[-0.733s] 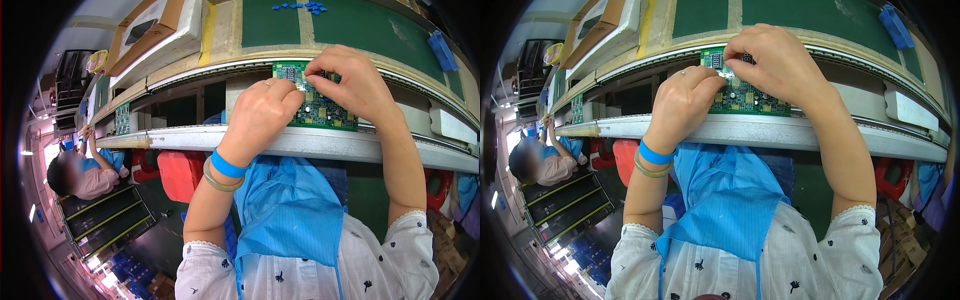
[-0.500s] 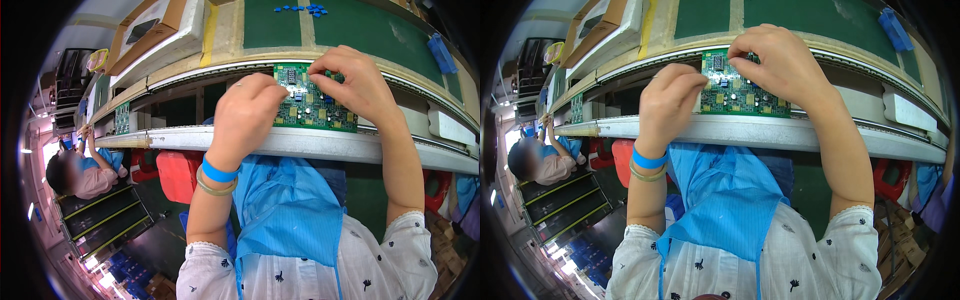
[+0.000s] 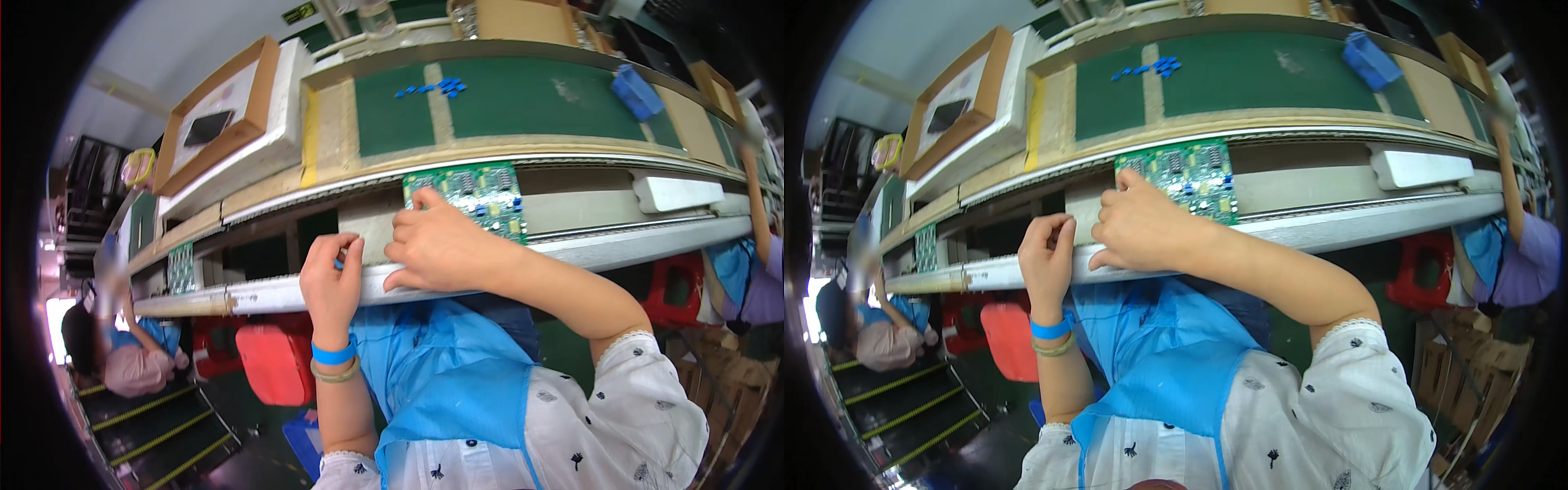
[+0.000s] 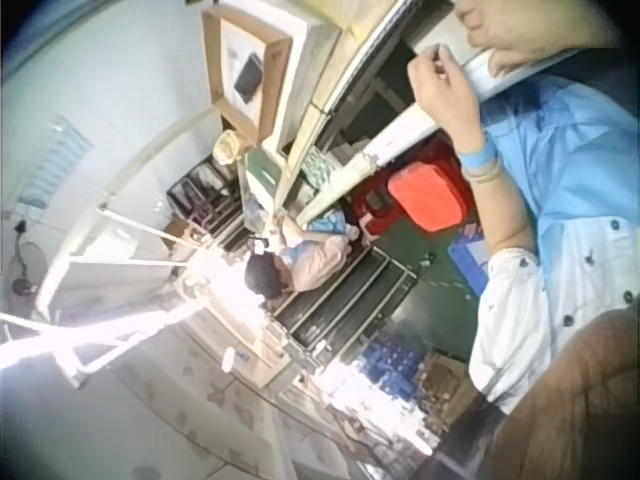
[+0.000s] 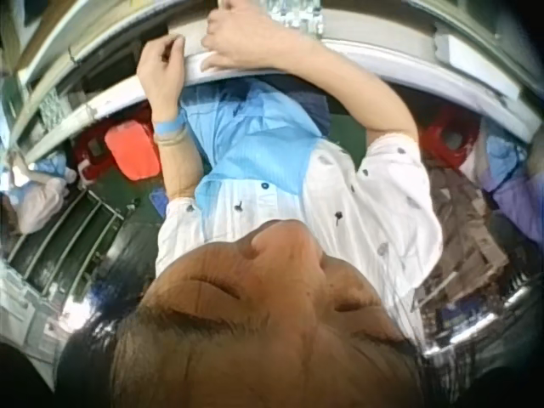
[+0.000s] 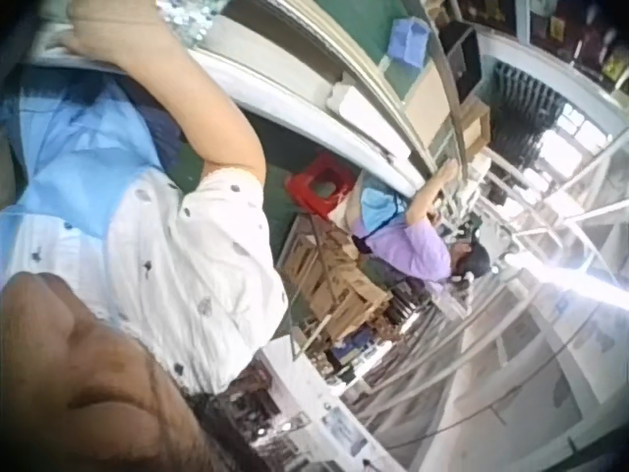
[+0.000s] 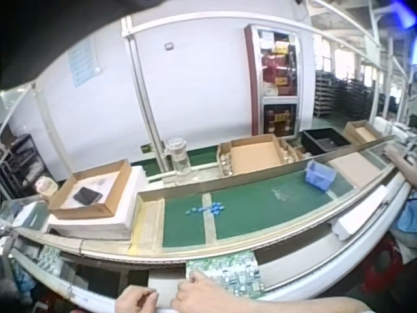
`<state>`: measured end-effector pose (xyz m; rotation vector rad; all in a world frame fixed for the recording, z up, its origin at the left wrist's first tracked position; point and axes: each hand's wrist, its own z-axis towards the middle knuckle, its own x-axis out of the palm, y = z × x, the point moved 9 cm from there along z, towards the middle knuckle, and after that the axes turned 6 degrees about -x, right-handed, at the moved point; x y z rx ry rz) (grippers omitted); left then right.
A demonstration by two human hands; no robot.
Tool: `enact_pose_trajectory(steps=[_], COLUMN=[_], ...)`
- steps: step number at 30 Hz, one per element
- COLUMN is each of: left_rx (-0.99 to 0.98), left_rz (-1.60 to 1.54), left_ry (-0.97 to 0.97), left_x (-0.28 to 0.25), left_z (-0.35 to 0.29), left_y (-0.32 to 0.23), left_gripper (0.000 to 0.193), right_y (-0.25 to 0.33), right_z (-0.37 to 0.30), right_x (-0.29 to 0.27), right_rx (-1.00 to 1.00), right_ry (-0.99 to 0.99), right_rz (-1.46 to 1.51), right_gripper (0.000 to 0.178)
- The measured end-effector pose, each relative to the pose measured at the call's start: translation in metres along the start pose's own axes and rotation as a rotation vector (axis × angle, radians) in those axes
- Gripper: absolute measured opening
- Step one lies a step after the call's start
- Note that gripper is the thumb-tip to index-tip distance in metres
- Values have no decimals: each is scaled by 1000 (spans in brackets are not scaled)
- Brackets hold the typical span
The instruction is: The person is assembling electronic components onto a printed circuit board (PCB) on a production floor.
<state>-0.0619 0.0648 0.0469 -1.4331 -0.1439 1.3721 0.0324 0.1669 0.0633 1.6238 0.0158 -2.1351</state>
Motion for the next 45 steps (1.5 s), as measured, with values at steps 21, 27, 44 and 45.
enact_pose_trajectory(steps=[21, 27, 44, 45], left_rx=[85, 82, 70, 37], left_rz=[29, 56, 101, 124], left_ry=[56, 49, -8, -39], left_x=[4, 8, -14, -31], left_z=[-7, -5, -14, -21], left_y=[-1, -2, 6, 15], left_gripper=[7, 7, 7, 7], right_y=[-145, -181, -195, -210], right_z=[-351, -468, -438, -414], right_x=[-149, -163, -150, -141], right_rx=[1098, 1588, 1538, 1493], right_ry=[-41, -68, -206, -193], right_rz=[-651, -546, -452, -433], right_gripper=[44, 45, 37, 37])
